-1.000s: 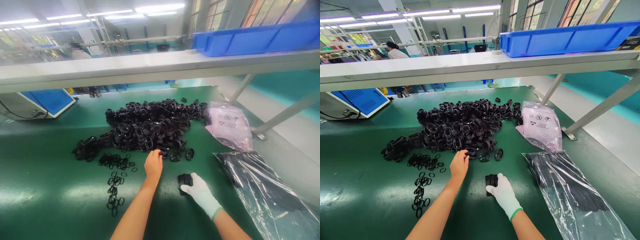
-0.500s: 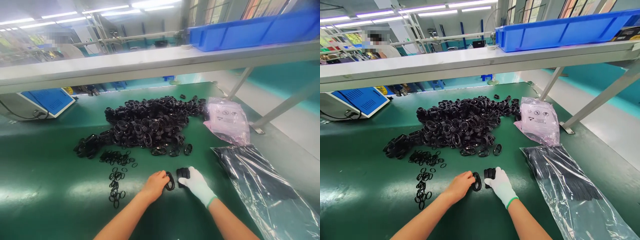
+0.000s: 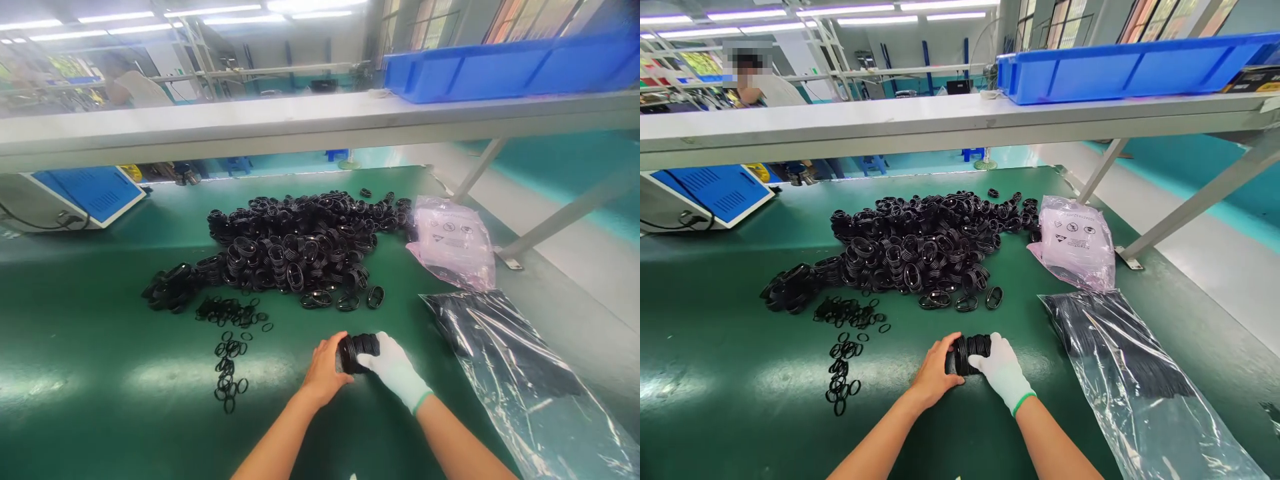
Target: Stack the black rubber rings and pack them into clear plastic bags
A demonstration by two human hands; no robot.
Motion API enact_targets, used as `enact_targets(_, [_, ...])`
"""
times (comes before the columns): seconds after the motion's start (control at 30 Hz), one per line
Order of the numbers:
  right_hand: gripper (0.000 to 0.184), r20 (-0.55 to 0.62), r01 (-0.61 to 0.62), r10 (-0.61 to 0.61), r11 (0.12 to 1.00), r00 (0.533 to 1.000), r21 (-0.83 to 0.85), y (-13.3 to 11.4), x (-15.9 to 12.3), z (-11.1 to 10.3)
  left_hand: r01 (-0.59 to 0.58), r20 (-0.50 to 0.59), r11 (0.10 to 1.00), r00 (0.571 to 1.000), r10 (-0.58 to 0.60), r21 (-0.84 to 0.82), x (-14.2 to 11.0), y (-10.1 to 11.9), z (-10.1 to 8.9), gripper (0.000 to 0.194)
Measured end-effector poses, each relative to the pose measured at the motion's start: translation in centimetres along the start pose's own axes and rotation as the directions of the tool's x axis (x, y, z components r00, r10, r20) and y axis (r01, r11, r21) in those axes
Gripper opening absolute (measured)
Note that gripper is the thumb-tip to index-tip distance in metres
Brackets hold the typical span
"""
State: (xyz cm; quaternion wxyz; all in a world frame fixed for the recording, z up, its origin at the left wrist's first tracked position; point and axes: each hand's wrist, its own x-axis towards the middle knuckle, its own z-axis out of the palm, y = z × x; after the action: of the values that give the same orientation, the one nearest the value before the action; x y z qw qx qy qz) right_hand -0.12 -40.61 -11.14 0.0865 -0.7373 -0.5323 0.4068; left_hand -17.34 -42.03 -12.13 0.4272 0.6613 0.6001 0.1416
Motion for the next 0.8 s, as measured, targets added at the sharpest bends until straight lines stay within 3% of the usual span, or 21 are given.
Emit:
enact_targets(0.27, [0.027,0.004,0.016,-0.016,1.0,1.0,0.025,0.0,-0.1,0.0,-0.033,-0.031,0.998,0.999,0.035,0.056,0.6,-0.7,1.5,0.083])
enact_targets(0.4, [0.04,-0.013,-0.022,0.023,0.999,1.0,0.03,-0.3,-0.4,0.4,-0.114,-0.009,0.991,0.993,0.115,0.067,0.9,-0.9,1.3,0.08])
enact_targets(0.5, [0.048,-0.037,-0.072,0.072,0.997,0.997,0.009,-0.5,-0.3,0.9,-0.103,-0.012,0.994,0.995,0.104,0.038,0.7,-0.8,1.1,0.083])
enact_targets(0.57, [0.048,-0.04,-0.08,0.08,0.997,0.996,0.001,-0.5,-0.2,1.0,-0.048,-0.049,0.997,0.998,0.045,-0.063,0.6,-0.7,1.1,0.081])
enact_targets(0.63, [0.049,-0.043,-0.087,0.087,0.996,0.995,-0.007,-0.5,-0.2,1.0,0.077,-0.076,0.957,0.992,-0.102,-0.28,0.7,-0.4,1.1,0.057])
enact_targets(0.73, [0.049,-0.032,-0.104,0.104,0.994,0.994,-0.014,-0.6,-0.3,0.9,0.273,0.014,0.784,0.947,-0.32,-0.558,1.3,0.2,1.5,0.016])
enact_targets(0.8, [0.048,-0.024,-0.109,0.108,0.994,0.994,-0.018,-0.8,-0.4,0.8,0.333,0.086,0.707,0.929,-0.361,-0.623,1.8,0.6,1.8,0.017])
